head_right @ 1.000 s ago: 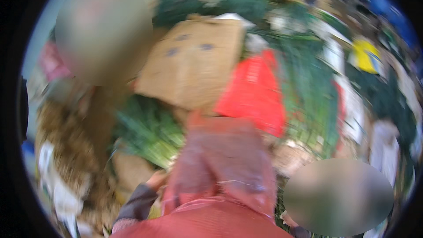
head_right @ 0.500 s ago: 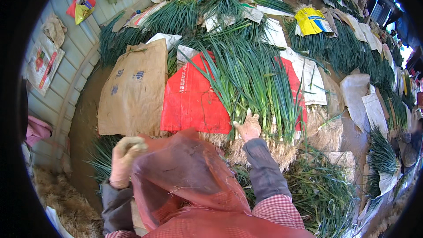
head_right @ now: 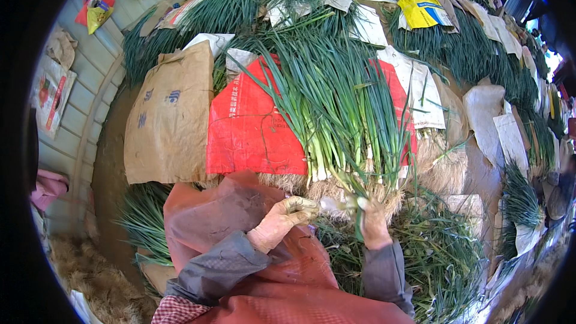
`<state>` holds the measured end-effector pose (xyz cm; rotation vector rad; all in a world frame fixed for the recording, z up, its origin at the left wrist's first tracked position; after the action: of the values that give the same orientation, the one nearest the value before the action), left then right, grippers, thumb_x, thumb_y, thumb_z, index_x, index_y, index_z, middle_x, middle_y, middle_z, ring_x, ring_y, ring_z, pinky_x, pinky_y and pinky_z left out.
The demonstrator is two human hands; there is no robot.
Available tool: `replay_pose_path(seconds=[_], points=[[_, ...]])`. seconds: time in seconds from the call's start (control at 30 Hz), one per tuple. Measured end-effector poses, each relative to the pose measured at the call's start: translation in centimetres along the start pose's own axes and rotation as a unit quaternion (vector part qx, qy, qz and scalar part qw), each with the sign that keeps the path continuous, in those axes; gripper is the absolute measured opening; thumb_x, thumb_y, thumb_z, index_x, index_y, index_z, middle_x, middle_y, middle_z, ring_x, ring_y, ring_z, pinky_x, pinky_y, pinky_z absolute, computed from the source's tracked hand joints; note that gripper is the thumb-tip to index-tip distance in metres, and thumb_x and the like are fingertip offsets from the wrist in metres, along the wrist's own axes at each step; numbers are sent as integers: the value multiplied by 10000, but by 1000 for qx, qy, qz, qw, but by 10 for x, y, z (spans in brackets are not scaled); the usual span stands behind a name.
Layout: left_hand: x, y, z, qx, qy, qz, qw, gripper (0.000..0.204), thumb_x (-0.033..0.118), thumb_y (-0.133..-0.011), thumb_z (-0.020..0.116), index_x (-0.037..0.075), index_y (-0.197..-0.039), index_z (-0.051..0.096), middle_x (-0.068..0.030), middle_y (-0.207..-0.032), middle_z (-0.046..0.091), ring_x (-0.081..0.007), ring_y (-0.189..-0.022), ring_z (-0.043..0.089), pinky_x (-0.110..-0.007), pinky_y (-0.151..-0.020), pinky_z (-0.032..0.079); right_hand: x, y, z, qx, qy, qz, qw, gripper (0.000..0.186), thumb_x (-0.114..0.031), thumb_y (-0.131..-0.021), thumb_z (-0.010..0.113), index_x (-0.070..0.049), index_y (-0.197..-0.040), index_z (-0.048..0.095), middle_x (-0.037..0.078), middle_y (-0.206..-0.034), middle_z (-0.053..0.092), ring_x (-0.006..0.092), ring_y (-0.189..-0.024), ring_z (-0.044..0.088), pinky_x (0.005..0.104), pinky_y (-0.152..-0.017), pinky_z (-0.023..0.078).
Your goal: The person repeatedly picks up bunches of green onions, removes the roots and lower stems by hand, and places the cleaned bunches aside. The person handles the onions one at a time, using only their hands, and continues this process throughout the clip.
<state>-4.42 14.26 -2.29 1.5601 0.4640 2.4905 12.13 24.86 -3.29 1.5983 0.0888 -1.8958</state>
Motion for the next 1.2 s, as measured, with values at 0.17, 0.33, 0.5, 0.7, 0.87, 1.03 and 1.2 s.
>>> replay_pose_path(seconds=[0.17,0.33,0.5,0.7,0.87,1.03,1.2], points=[[6,-1,-12,24,37,-5,999,246,103,-899,572,22,-1131,570,-61,-1074,630,-150,-989,594,-292,-866,470,34,83,-60,-68,-51,136,987,407,-357,-806,606,8,-971,536,185,-942,644,252,-806,646,226,-570,485],[-13,2,-6,28,76,-25,996,239,100,-893,572,36,-1123,576,-68,-1079,635,-173,-994,603,-306,-860,475,114,202,-141,-252,309,394,828,287,-234,-840,533,43,-878,597,165,-971,652,264,-813,623,368,-684,504],[-15,3,14,2,41,-22,999,236,80,-894,558,35,-1125,572,-74,-1108,624,-183,-1005,599,-307,-869,467,19,46,-72,-49,631,49,772,397,-365,-866,519,-35,-1078,577,177,-1010,616,290,-914,609,391,-834,478],[-13,6,-1,26,74,-1,997,260,113,-909,551,28,-1155,552,-79,-1121,619,-174,-1024,589,-307,-892,461,19,-115,29,-71,593,138,790,620,-377,-883,502,64,-1305,394,257,-1267,490,308,-1191,476,396,-1039,352],[-17,8,-9,30,90,40,995,301,141,-915,554,27,-1193,532,-66,-1113,617,-170,-1020,591,-317,-899,463,1,-52,18,-95,482,152,858,570,-225,-865,540,32,-1340,359,250,-1341,395,323,-1242,400,419,-1041,347],[-15,-2,15,39,75,21,996,333,139,-904,580,7,-1205,520,-70,-1083,619,-144,-980,592,-300,-886,458,-6,26,28,-168,301,141,928,323,-269,-837,648,-33,-1056,621,84,-957,652,175,-856,597,314,-780,472],[-37,-24,31,-6,21,-22,1000,327,145,-901,584,-8,-1185,525,-85,-1031,635,-153,-967,596,-293,-869,474,-7,43,74,-205,429,-9,879,295,-272,-824,621,-74,-1043,618,152,-961,624,301,-917,588,372,-823,459]])
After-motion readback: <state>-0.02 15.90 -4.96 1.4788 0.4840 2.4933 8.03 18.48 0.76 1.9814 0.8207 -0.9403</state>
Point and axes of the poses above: each hand's wrist, its own y-axis away from the middle knuckle, its own z-axis out of the palm, x = y × z, the point moved 10 cm from there along -y, towards the middle knuckle
